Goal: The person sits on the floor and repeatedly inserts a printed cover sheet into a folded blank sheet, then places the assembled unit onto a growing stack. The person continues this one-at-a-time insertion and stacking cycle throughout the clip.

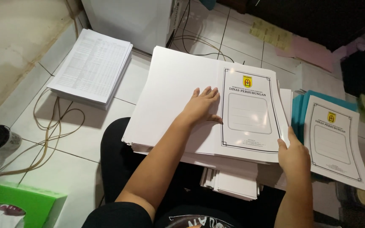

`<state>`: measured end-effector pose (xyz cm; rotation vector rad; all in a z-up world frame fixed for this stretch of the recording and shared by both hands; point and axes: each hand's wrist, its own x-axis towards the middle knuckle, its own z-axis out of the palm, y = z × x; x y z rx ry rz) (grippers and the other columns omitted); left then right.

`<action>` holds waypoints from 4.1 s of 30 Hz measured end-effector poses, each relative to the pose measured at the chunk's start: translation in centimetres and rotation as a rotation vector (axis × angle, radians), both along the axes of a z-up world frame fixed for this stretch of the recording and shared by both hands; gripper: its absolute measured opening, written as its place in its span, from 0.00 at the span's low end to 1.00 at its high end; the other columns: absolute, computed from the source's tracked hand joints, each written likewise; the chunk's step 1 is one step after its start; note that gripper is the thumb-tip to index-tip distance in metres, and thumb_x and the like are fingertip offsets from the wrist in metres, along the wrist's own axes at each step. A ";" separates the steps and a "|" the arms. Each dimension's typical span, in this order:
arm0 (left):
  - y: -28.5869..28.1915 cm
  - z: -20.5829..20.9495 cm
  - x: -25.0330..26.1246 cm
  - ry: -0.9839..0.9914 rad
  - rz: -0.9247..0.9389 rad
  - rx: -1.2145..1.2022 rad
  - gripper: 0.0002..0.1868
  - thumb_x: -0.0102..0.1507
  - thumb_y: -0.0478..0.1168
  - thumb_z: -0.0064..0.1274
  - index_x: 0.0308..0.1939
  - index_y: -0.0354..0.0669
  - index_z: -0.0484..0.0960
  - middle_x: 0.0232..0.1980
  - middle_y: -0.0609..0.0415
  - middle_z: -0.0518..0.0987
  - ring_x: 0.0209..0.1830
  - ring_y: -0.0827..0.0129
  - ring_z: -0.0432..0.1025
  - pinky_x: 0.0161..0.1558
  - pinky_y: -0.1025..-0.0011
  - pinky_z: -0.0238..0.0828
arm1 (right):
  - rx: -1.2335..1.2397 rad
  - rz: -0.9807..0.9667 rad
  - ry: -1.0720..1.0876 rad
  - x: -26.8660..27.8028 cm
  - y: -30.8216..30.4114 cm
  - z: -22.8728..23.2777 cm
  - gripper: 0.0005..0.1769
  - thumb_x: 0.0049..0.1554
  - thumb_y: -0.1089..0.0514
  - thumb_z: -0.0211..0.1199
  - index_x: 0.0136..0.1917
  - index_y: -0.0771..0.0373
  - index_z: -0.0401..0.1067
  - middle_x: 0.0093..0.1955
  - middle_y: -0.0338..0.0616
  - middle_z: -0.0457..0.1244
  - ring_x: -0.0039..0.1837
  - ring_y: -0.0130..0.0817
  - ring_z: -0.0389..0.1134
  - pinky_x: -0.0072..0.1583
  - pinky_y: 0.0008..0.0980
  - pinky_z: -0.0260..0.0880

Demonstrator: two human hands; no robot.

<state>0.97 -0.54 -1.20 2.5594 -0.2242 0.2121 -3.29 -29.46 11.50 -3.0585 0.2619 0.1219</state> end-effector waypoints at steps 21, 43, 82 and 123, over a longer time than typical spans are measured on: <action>0.6 5.1 -2.1 0.163 -0.035 0.079 0.54 0.53 0.71 0.60 0.74 0.44 0.66 0.79 0.49 0.61 0.82 0.56 0.48 0.77 0.42 0.34 | 1.150 0.035 0.094 -1.1 5.9 5.0 0.46 0.58 0.32 0.24 0.79 0.60 0.52 0.76 0.53 0.55 0.77 0.41 0.55 0.74 0.47 0.52; 2.9 17.3 -17.5 -0.495 0.338 -0.911 0.35 0.74 0.58 0.23 0.75 0.35 0.56 0.74 0.32 0.62 0.76 0.35 0.55 0.74 0.38 0.43 | 0.156 0.696 0.290 -0.4 10.0 -7.3 0.37 0.65 0.40 0.42 0.84 0.46 0.45 0.88 0.41 0.34 0.86 0.48 0.30 0.79 0.60 0.22; 1.0 2.0 -0.5 -0.120 0.347 0.144 0.30 0.65 0.41 0.38 0.70 0.34 0.70 0.73 0.40 0.69 0.75 0.51 0.61 0.73 0.52 0.50 | -0.055 1.049 0.154 10.7 11.8 -6.1 0.38 0.68 0.40 0.27 0.84 0.61 0.36 0.87 0.48 0.33 0.86 0.39 0.32 0.82 0.39 0.25; -4.2 2.2 3.3 0.105 0.065 0.366 0.35 0.73 0.53 0.20 0.80 0.37 0.48 0.83 0.38 0.45 0.84 0.48 0.35 0.78 0.43 0.28 | -0.070 0.657 0.121 3.3 0.4 -6.5 0.43 0.66 0.36 0.33 0.82 0.68 0.45 0.85 0.59 0.40 0.86 0.47 0.36 0.80 0.47 0.29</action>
